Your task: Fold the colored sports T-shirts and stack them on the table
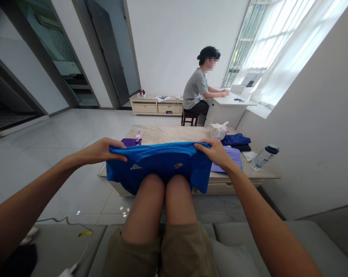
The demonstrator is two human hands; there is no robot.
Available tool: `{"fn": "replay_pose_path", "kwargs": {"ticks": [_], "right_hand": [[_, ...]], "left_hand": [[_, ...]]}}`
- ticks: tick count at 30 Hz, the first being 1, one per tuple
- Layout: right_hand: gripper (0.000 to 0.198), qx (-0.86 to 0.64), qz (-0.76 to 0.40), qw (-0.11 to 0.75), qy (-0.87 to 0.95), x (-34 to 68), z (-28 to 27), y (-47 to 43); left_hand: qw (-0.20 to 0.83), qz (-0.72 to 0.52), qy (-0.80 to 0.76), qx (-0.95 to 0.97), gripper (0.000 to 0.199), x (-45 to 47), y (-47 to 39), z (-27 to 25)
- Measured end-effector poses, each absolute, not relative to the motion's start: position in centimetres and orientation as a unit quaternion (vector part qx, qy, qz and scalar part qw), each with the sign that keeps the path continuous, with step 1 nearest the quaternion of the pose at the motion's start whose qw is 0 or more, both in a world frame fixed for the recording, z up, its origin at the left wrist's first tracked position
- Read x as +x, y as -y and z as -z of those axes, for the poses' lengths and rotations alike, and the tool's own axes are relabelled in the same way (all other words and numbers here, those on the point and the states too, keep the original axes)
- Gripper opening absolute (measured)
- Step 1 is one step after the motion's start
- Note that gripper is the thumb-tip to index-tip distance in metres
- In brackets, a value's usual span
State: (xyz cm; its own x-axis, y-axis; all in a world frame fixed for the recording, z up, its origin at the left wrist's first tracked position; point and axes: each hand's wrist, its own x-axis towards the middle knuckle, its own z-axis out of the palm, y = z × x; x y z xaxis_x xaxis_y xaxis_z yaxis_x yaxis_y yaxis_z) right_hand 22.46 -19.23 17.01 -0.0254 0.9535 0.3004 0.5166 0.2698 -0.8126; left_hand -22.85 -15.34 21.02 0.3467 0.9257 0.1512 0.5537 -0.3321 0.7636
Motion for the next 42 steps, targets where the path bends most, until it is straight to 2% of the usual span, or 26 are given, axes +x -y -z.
{"fn": "replay_pose_path", "kwargs": {"ticks": [3,6,9,13,16,19,23,26,28,32,36,42], "right_hand": [[0.058,-0.555,-0.257,0.420,0.671,22.1,-16.8,18.8],[0.064,-0.544,-0.300,0.395,0.677,21.4,-16.3,18.2],[0.068,-0.534,-0.315,0.414,0.667,20.8,-16.1,17.4],[0.064,-0.527,-0.275,0.448,0.668,20.5,-16.5,17.0],[0.057,-0.486,-0.271,0.411,0.722,20.4,-17.1,17.5],[0.063,-0.447,-0.266,0.375,0.767,20.1,-17.2,18.0],[0.046,-0.469,-0.241,0.433,0.731,19.5,-16.2,17.9],[0.051,-0.496,-0.235,0.465,0.695,19.1,-15.3,17.6],[0.054,-0.503,-0.232,0.472,0.686,18.9,-15.0,17.6],[0.054,-0.496,-0.220,0.480,0.689,18.9,-15.0,17.6],[0.045,-0.482,-0.178,0.493,0.702,19.2,-15.2,17.3],[0.025,-0.462,-0.078,0.509,0.722,18.5,-15.2,17.0]], "left_hand": [[0.308,-0.280,-0.466,0.781,0.052,-22.0,15.5,-21.0],[0.331,-0.337,-0.491,0.732,0.062,-21.0,15.4,-20.4],[0.389,-0.388,-0.489,0.678,0.065,-20.3,15.2,-19.8],[0.436,-0.438,-0.466,0.633,0.065,-19.5,14.8,-19.4],[0.449,-0.457,-0.458,0.616,0.065,-19.3,14.3,-19.2],[0.435,-0.458,-0.461,0.623,0.062,-19.6,14.0,-19.1],[0.378,-0.416,-0.489,0.667,0.061,-20.3,14.1,-18.9],[0.316,-0.359,-0.476,0.738,0.066,-20.3,14.4,-18.5],[0.291,-0.340,-0.463,0.765,0.061,-20.2,14.6,-18.0],[0.279,-0.389,-0.474,0.739,0.057,-20.0,14.3,-16.9],[0.246,-0.440,-0.469,0.725,0.054,-19.8,13.9,-16.8],[0.269,-0.423,-0.463,0.731,0.042,-18.8,13.6,-16.7]]}}
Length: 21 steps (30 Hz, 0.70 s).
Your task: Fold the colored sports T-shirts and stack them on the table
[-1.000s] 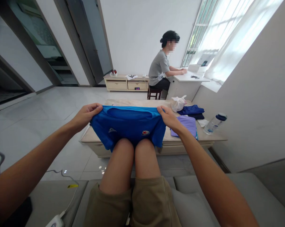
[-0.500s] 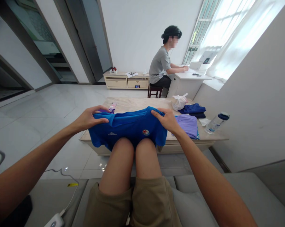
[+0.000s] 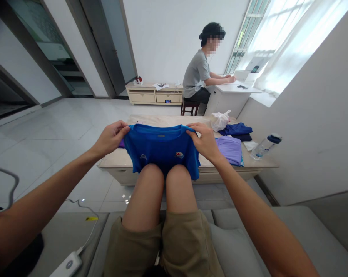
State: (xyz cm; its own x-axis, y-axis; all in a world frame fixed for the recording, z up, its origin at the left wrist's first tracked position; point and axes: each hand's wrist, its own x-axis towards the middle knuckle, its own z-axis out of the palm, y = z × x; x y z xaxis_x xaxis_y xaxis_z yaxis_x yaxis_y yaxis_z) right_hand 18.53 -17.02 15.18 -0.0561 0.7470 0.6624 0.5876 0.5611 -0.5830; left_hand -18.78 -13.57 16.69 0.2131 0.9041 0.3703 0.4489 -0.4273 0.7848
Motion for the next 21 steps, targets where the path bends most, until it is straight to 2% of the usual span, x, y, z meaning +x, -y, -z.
{"fn": "replay_pose_path", "kwargs": {"ticks": [4,9,14,17,21], "right_hand": [[0.030,-0.493,-0.055,0.519,0.696,17.9,-15.2,17.2],[0.040,-0.540,0.003,0.514,0.666,18.3,-14.9,17.3],[0.049,-0.609,0.098,0.385,0.686,19.3,-13.1,16.9],[0.053,-0.617,0.138,0.307,0.711,20.1,-13.4,16.1],[0.054,-0.592,0.186,0.314,0.718,21.2,-14.8,15.5]], "left_hand": [[0.254,-0.445,-0.464,0.723,0.037,-17.8,13.3,-16.5],[0.250,-0.370,-0.452,0.773,0.051,-17.9,13.2,-16.4],[0.233,-0.210,-0.440,0.842,0.049,-19.5,12.6,-15.8],[0.204,-0.222,-0.471,0.829,0.046,-20.7,12.3,-16.6],[0.130,-0.292,-0.530,0.786,0.044,-22.1,12.9,-18.2]]}}
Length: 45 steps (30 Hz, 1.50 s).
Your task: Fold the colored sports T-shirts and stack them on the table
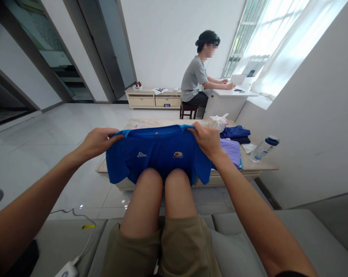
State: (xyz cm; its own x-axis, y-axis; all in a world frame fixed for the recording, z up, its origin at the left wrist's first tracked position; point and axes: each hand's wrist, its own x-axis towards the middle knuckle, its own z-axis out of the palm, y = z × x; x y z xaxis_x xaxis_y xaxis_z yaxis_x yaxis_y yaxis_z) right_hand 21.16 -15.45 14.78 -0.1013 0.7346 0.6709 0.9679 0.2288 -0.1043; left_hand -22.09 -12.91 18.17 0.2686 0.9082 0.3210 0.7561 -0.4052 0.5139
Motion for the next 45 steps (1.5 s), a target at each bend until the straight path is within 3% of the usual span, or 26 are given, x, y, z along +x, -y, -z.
{"fn": "replay_pose_path", "kwargs": {"ticks": [8,13,18,21,26,30,33,36,39,41,45], "right_hand": [[0.058,-0.600,0.176,0.230,0.746,21.6,-12.7,15.5],[0.062,-0.607,0.209,0.282,0.713,21.7,-13.0,15.2],[0.060,-0.607,0.192,0.259,0.727,22.2,-12.8,15.8],[0.055,-0.604,0.171,0.252,0.736,22.7,-14.1,15.8],[0.042,-0.577,0.161,0.344,0.723,23.2,-15.6,16.0],[0.021,-0.623,0.077,0.223,0.746,23.3,-11.9,16.6],[0.036,-0.676,0.065,0.183,0.710,23.8,-10.7,16.4],[0.037,-0.661,0.103,0.251,0.700,24.3,-13.4,15.9],[0.031,-0.607,0.123,0.392,0.680,24.4,-16.3,15.7],[0.030,-0.577,0.090,0.459,0.669,24.3,-16.2,15.9],[0.031,-0.607,-0.016,0.478,0.635,24.4,-12.5,16.2]], "left_hand": [[0.052,-0.274,-0.570,0.773,0.043,-22.8,14.0,-17.0],[0.193,-0.360,-0.524,0.748,0.054,-21.8,14.1,-17.3],[0.293,-0.257,-0.477,0.788,0.053,-21.4,14.1,-16.0],[0.262,-0.213,-0.482,0.808,0.046,-22.1,13.8,-17.0],[0.123,-0.343,-0.501,0.785,0.047,-23.6,13.7,-18.2],[0.186,-0.197,-0.551,0.789,0.039,-24.8,13.6,-14.2],[0.198,-0.194,-0.562,0.779,0.036,-25.7,13.1,-13.1],[0.179,-0.267,-0.523,0.789,0.038,-26.2,13.3,-16.2],[0.130,-0.358,-0.513,0.769,0.041,-26.2,14.0,-19.4],[0.147,-0.356,-0.524,0.759,0.044,-26.1,14.4,-19.5],[0.219,-0.308,-0.580,0.722,0.036,-26.8,14.5,-16.8]]}}
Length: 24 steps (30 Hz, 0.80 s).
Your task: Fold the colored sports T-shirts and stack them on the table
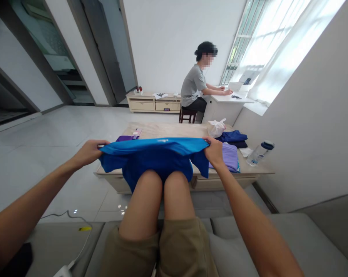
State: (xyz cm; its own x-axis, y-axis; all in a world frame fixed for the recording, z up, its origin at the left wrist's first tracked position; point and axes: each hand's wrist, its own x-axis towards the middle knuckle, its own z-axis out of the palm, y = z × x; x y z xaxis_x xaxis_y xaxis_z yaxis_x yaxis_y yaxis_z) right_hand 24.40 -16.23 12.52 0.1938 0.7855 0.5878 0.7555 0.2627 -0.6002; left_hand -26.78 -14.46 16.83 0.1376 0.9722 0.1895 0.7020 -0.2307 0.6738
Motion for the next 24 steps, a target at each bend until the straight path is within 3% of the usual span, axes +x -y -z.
{"fn": "replay_pose_path", "kwargs": {"ticks": [10,18,24], "right_hand": [[0.033,-0.610,0.050,0.560,0.559,27.2,-14.9,14.9],[0.041,-0.677,0.160,0.385,0.606,27.6,-15.3,15.6],[0.045,-0.670,0.222,0.395,0.587,29.0,-15.7,15.9]], "left_hand": [[0.111,-0.409,-0.607,0.672,0.027,-29.0,15.7,-20.2],[0.104,-0.332,-0.604,0.717,0.053,-29.8,15.6,-20.2],[0.129,-0.283,-0.592,0.744,0.056,-30.9,15.8,-18.8]]}}
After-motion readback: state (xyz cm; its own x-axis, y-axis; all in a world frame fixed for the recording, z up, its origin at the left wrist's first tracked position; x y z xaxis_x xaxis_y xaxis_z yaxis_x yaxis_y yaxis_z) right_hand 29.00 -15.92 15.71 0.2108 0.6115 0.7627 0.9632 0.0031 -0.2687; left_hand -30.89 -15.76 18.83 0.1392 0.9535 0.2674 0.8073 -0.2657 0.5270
